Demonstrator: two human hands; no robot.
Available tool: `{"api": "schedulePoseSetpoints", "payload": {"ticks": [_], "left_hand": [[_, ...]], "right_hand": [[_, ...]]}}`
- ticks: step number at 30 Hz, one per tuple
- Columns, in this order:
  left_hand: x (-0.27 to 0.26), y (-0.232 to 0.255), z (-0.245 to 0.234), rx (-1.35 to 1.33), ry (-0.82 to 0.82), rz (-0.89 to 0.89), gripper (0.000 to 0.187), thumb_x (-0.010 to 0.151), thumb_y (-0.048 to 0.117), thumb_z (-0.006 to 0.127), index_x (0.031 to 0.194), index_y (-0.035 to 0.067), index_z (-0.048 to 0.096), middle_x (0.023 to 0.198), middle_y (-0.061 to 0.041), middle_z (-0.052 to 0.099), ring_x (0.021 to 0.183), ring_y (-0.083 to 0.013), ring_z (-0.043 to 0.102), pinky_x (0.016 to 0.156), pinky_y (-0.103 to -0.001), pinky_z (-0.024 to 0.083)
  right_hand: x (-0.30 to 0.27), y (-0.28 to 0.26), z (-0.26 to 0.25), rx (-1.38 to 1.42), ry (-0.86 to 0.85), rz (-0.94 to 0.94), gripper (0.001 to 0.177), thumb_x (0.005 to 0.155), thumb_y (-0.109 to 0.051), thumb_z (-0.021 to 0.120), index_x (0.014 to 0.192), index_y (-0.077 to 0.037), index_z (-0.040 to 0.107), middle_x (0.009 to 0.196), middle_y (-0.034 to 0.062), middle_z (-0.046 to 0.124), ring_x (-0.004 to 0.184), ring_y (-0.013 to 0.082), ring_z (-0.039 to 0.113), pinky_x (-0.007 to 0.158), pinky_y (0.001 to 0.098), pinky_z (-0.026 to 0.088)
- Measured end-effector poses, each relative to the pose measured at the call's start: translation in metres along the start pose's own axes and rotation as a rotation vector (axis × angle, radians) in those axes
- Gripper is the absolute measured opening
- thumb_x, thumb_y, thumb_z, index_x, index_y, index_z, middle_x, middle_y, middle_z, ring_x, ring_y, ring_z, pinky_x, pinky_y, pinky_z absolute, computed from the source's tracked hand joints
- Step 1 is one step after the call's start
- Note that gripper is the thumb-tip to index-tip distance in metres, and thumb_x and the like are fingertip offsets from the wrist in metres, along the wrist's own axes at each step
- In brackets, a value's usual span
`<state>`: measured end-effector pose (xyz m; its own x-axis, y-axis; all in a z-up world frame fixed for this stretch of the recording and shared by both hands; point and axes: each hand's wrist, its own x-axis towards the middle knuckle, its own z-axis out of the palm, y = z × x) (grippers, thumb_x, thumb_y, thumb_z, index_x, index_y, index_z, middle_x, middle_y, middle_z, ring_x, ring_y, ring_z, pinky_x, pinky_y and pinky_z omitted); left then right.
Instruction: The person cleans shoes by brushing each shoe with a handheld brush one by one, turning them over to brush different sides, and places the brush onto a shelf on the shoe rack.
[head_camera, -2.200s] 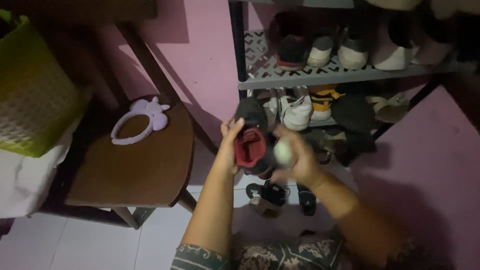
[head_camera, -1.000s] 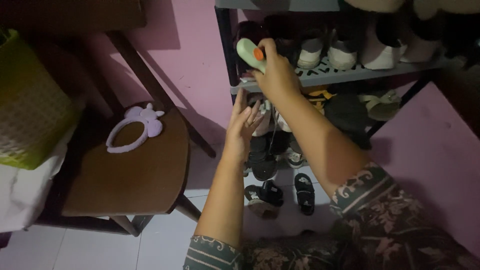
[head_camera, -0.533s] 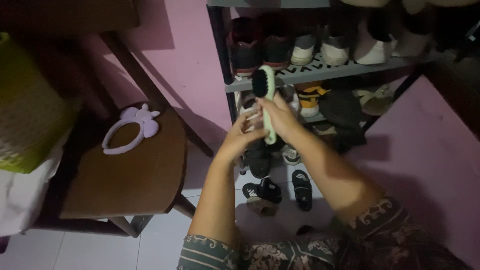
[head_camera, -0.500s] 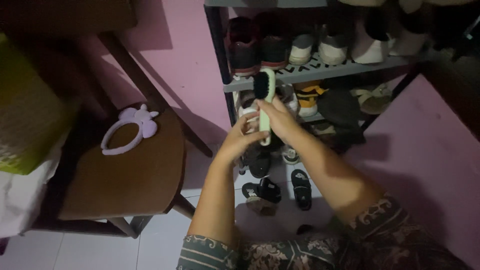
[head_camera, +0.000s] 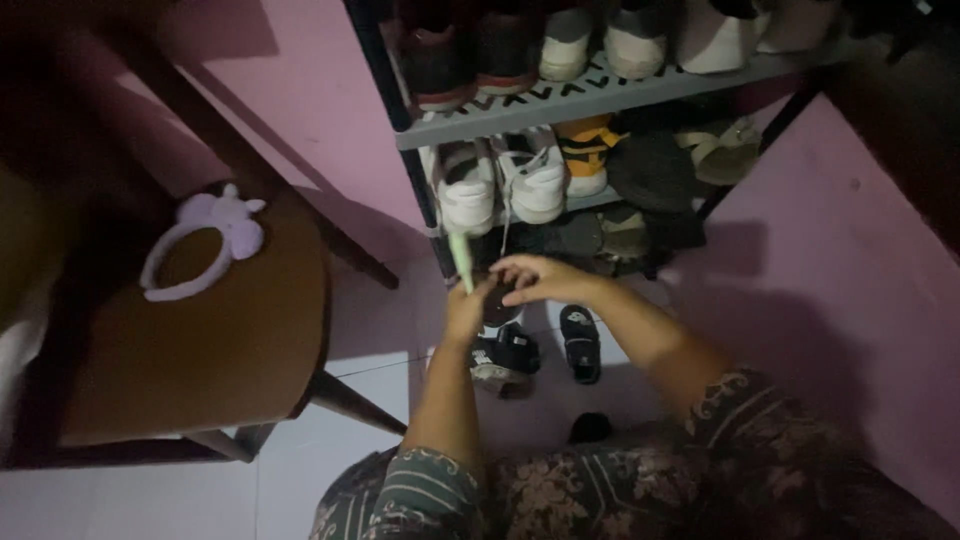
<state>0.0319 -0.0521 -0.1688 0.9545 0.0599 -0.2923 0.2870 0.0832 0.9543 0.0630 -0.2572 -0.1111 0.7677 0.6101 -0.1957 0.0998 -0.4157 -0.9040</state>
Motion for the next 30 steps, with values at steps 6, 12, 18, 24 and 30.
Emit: {"api": "schedulePoseSetpoints", "payload": {"ticks": [6, 12, 18, 24, 30], "left_hand": [[0.021, -0.127, -0.023, 0.499, 0.2, 0.063, 0.037, 0.094, 0.039, 0.068, 0.096, 0.002, 0.071, 0.08, -0.016, 0.07, 0.075, -0.03, 0.066, 0.074, -0.042, 0.051], [0.04, -0.184, -0.018, 0.791, 0.094, -0.052, 0.04, 0.092, 0.045, 0.066, 0.096, 0.006, 0.073, 0.088, -0.02, 0.073, 0.09, -0.0404, 0.069, 0.083, -0.048, 0.052], [0.059, -0.24, -0.015, 0.801, 0.146, 0.08, 0.034, 0.087, 0.034, 0.068, 0.103, 0.004, 0.072, 0.099, -0.022, 0.073, 0.094, -0.0428, 0.068, 0.083, -0.05, 0.054], [0.073, -0.273, -0.007, 1.03, 0.04, -0.307, 0.046, 0.087, 0.048, 0.073, 0.115, 0.012, 0.074, 0.106, -0.016, 0.074, 0.103, -0.034, 0.071, 0.091, -0.043, 0.056], [0.081, -0.291, -0.005, 0.932, -0.033, -0.264, 0.048, 0.083, 0.044, 0.076, 0.12, 0.012, 0.073, 0.11, -0.015, 0.075, 0.104, -0.0334, 0.07, 0.091, -0.042, 0.055]], "right_hand": [[-0.003, 0.144, 0.031, -0.001, -0.083, 0.277, 0.065, 0.083, -0.045, 0.08, 0.137, -0.015, 0.06, 0.131, 0.0098, 0.065, 0.123, 0.0255, 0.062, 0.098, 0.0371, 0.052], [-0.031, 0.214, 0.049, -0.463, 0.034, 0.539, 0.059, 0.079, -0.049, 0.084, 0.13, -0.022, 0.07, 0.139, 0.0128, 0.063, 0.132, 0.0316, 0.055, 0.111, 0.04, 0.044], [-0.042, 0.248, 0.065, -0.547, 0.1, 0.628, 0.101, 0.068, -0.048, 0.086, 0.155, -0.027, 0.04, 0.145, 0.0212, 0.054, 0.13, 0.037, 0.055, 0.111, 0.0431, 0.044], [-0.047, 0.272, 0.071, -0.606, 0.043, 0.59, 0.113, 0.067, -0.057, 0.086, 0.16, -0.026, 0.03, 0.149, 0.0199, 0.05, 0.135, 0.0417, 0.052, 0.108, 0.054, 0.046], [-0.038, 0.289, 0.075, -0.476, 0.141, 0.582, 0.127, 0.056, -0.041, 0.097, 0.159, -0.025, 0.025, 0.154, 0.0283, 0.035, 0.128, 0.0482, 0.045, 0.101, 0.054, 0.044]]}}
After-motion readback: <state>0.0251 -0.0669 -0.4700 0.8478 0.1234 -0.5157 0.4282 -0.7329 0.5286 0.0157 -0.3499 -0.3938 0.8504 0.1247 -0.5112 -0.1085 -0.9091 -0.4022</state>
